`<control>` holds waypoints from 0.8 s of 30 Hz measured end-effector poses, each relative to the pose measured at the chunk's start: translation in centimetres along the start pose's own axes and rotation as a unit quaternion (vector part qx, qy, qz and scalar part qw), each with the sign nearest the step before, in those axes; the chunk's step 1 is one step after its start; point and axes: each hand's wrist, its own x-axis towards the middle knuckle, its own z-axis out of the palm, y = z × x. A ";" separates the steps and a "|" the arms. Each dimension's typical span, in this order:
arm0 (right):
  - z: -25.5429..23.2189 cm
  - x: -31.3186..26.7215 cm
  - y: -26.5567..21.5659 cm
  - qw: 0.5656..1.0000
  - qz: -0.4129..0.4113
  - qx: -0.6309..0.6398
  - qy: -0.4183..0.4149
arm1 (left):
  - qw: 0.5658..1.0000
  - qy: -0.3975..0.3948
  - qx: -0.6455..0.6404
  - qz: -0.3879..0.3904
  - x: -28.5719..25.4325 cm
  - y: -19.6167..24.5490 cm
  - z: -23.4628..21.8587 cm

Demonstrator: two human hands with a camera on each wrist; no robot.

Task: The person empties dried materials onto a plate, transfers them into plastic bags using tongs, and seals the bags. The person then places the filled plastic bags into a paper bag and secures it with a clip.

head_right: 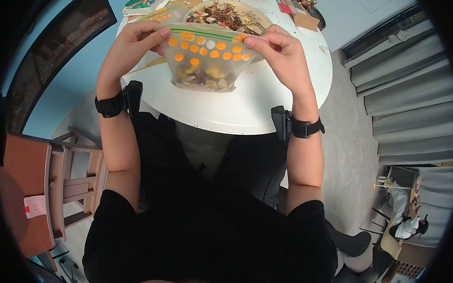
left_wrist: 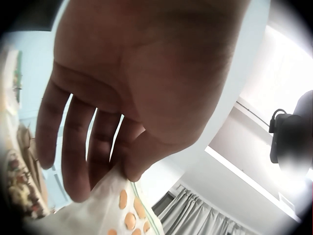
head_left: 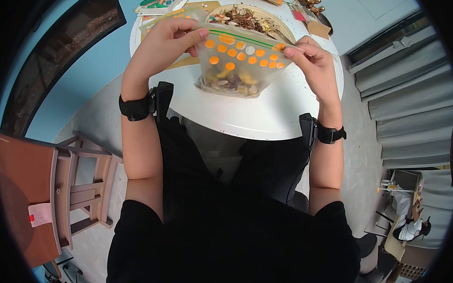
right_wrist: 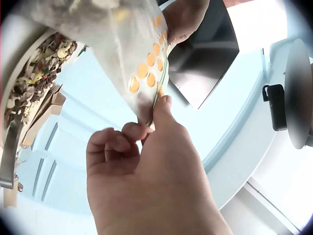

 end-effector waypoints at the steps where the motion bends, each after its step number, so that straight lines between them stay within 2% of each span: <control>1: 0.1 0.0 0.3 0.999 -0.041 0.034 -0.010 | 1.000 -0.005 0.008 -0.019 0.1 0.2 0.0; 4: 0.2 -0.6 0.0 0.999 0.005 0.044 -0.004 | 0.969 0.139 0.186 0.080 -0.2 1.6 1.4; 7: 0.6 -0.8 -1.2 1.000 -0.014 0.008 0.007 | 0.920 0.194 0.231 0.252 0.0 4.2 3.9; 10: 0.8 -0.8 -2.3 1.000 -0.028 0.000 -0.009 | 0.913 0.148 0.276 0.260 -0.5 5.5 6.4; 13: 1.0 -0.9 -2.3 0.999 -0.040 -0.002 -0.017 | 0.929 0.066 0.326 0.162 -0.5 6.3 7.0; 16: 1.5 -1.3 -3.0 0.998 -0.049 0.028 -0.016 | 0.932 0.091 0.299 0.182 -0.3 6.3 6.9; 19: 1.6 -1.6 -3.1 0.999 -0.013 0.039 -0.021 | 0.903 0.198 0.261 0.279 0.2 7.0 8.2; 22: 1.3 -1.9 -2.8 0.999 -0.012 0.025 -0.033 | 0.931 0.113 0.229 0.262 0.5 6.4 8.5; 24: 1.1 -2.1 -2.4 0.999 -0.009 0.025 -0.033 | 0.948 0.067 0.230 0.212 0.6 6.7 8.2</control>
